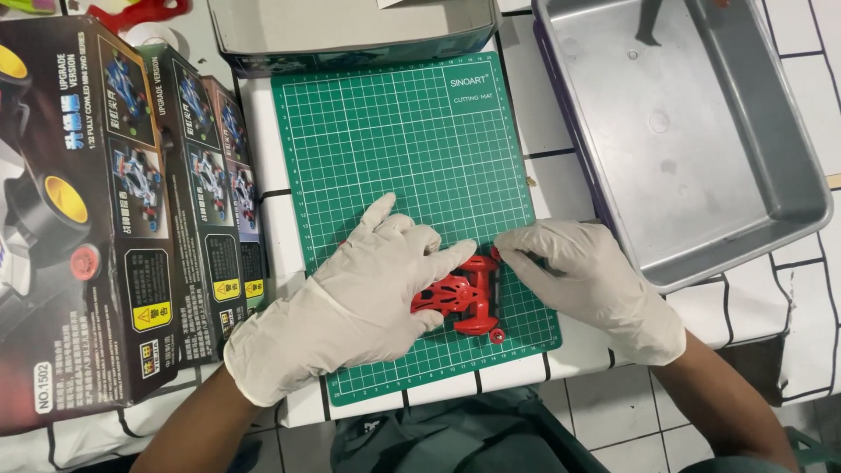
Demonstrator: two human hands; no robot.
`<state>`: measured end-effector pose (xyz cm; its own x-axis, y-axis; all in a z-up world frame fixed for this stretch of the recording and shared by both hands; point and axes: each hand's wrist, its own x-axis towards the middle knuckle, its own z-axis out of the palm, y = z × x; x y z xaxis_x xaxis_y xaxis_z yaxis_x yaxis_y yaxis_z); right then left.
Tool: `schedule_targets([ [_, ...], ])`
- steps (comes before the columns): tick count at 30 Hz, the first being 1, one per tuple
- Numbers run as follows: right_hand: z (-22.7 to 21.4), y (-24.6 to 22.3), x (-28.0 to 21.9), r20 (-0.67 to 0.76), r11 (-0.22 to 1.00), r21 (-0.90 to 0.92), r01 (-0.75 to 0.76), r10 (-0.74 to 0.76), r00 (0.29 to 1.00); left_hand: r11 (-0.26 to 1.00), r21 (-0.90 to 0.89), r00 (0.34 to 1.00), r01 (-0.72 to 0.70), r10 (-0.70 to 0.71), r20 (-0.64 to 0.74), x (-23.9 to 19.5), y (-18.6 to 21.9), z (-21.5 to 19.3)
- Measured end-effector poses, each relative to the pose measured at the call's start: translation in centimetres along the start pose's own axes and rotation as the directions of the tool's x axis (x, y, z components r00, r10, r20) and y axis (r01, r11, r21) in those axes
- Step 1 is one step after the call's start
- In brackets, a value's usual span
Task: The person assembles a red toy car chassis on a green cutting mat. They attach small red wheels to the chassis and then use a blue tool to tighten the components.
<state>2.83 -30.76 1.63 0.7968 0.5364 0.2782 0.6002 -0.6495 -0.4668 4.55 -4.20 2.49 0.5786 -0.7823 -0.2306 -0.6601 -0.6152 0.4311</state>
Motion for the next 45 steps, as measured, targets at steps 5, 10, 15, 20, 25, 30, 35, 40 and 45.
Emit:
schedule_targets([
  [5,0.1,0.2,-0.1,0.015,1.0,0.003,-0.023,0.023,1.0,0.999,0.039,0.998,0.024,-0.026,0.065,0.3,0.3,-0.5],
  [10,0.1,0.1,-0.1,0.025,1.0,-0.003,-0.014,0.014,1.0,0.997,0.061,0.991,0.039,-0.046,0.124,0.3,0.5,-1.1],
  [15,0.5,0.6,-0.5,0.002,0.999,-0.024,0.029,-0.029,1.0,0.997,0.067,0.986,0.047,-0.057,0.156,0.3,0.8,-1.6],
  [20,0.4,0.4,-0.4,0.023,1.0,-0.023,-0.006,0.007,1.0,0.996,0.077,0.987,0.045,-0.056,0.152,0.3,0.7,-1.5],
  [25,0.5,0.4,-0.4,0.03,0.999,-0.038,0.011,-0.01,1.0,0.993,0.114,0.986,0.039,-0.057,0.159,0.3,0.8,-1.5],
  [30,0.6,1.0,-1.1,0.053,0.994,-0.102,0.032,-0.027,0.998,0.998,0.065,0.998,0.004,-0.008,0.07,0.1,0.4,-0.8],
  [35,0.2,0.7,-0.9,0.052,0.998,-0.064,0.002,0.001,0.999,0.995,0.096,0.995,0.006,-0.016,0.098,0.2,0.4,-0.9],
  [40,0.4,0.5,-0.7,0.026,0.994,-0.1,0.048,-0.045,0.999,0.996,0.09,0.996,0.006,-0.014,0.088,0.2,0.4,-1.0],
  [45,0.0,0.3,-0.7,0.014,1.0,-0.022,0.0,0.0,1.0,0.997,0.071,0.995,0.016,-0.023,0.098,0.1,0.5,-1.0],
])
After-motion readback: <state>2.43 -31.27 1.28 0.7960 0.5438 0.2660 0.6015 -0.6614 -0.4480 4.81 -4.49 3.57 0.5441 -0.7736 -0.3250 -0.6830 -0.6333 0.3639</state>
